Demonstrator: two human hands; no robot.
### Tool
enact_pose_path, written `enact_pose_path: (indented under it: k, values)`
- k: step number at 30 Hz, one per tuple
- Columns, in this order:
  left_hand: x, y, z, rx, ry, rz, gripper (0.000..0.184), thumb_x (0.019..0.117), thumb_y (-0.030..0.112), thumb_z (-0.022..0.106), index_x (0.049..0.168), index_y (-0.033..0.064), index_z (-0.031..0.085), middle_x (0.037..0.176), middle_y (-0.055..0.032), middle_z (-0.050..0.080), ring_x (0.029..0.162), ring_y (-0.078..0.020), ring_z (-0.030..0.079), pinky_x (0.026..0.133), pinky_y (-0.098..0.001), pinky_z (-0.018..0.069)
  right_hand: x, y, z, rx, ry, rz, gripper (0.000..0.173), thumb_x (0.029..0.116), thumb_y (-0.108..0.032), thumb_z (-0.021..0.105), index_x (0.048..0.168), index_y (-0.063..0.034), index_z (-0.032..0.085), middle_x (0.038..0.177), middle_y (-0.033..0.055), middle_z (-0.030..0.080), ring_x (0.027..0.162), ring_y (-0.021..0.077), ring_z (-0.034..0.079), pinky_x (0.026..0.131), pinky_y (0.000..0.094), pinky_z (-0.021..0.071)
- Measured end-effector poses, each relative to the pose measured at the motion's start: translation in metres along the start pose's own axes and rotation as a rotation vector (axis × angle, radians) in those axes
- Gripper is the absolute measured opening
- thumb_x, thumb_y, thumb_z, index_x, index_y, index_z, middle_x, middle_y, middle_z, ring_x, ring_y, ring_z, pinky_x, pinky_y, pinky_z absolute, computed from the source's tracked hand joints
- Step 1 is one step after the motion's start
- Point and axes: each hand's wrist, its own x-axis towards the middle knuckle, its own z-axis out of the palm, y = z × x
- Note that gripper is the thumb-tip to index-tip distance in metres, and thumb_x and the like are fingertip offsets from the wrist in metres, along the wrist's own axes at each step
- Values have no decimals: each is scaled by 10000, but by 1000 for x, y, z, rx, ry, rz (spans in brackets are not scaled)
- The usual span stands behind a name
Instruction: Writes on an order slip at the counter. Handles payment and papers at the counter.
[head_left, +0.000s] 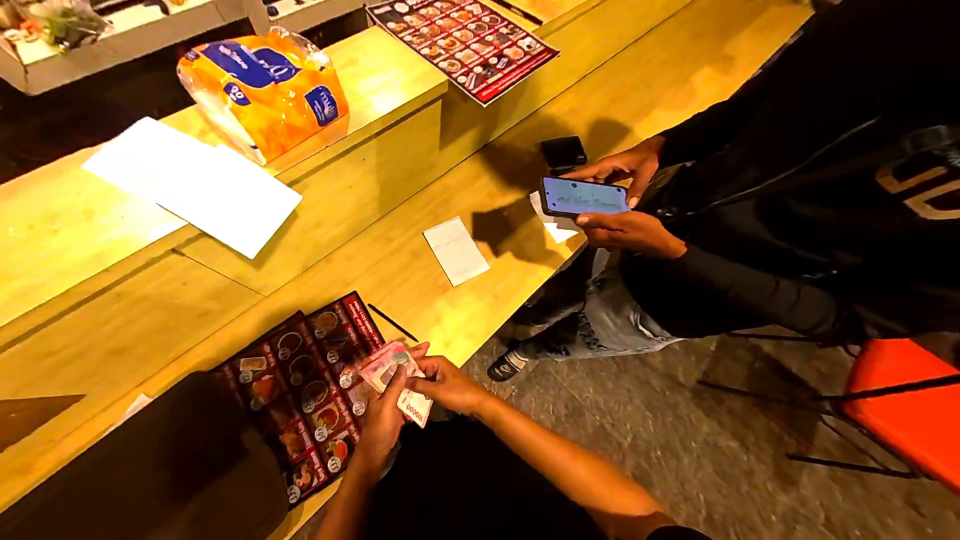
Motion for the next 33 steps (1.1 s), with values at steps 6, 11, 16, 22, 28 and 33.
enact_pose_path:
  k: [6,11,16,22,28,33]
  values:
    - [5,6,-6,-8,242,-69,395,1124,187,275,1198,-58,576,925,-137,727,845,-228,732,801,-404,629,-11,15,-3,-272,-105,134,292,1065,-183,524,1084,74,662,845,93,694,724,101,658,731,302,574]
    - [9,3,-43,207,480,-155,342,1124,217,349,1238,-47,534,850,-93,688,658,-165,676,626,-342,611,-16,23,-34,-746,169,137,261,1023,-181,560,1138,17,687,1085,193,690,1026,298,673,964,462,532]
    - [7,-21,-81,223,551,-209,372,1122,249,363,1129,-39,598,704,-57,639,535,-133,601,517,-295,552,-11,28,-72,-940,367,179,294,978,-237,660,1160,-9,690,1187,198,658,1189,348,609,1065,498,470]
    - [10,-16,-86,153,539,-272,450,1132,297,311,1080,-15,630,686,-37,649,542,-118,614,531,-284,562,-10,49,-89,-822,399,87,252,917,-226,743,1052,-18,705,1068,174,652,1041,316,629,975,473,503]
    - [12,-18,-91,134,515,-286,461,1130,302,293,1076,-7,631,666,-35,620,524,-124,584,522,-286,541,-11,54,-94,-795,394,56,245,915,-245,747,1039,-38,706,1038,157,642,1012,302,624,954,471,507]
    - [12,-19,-90,96,478,-281,486,1132,290,266,1078,-31,627,644,-40,616,503,-123,583,504,-283,545,-11,53,-95,-779,374,68,243,922,-243,737,1053,-41,704,1042,148,635,1019,299,611,967,468,491]
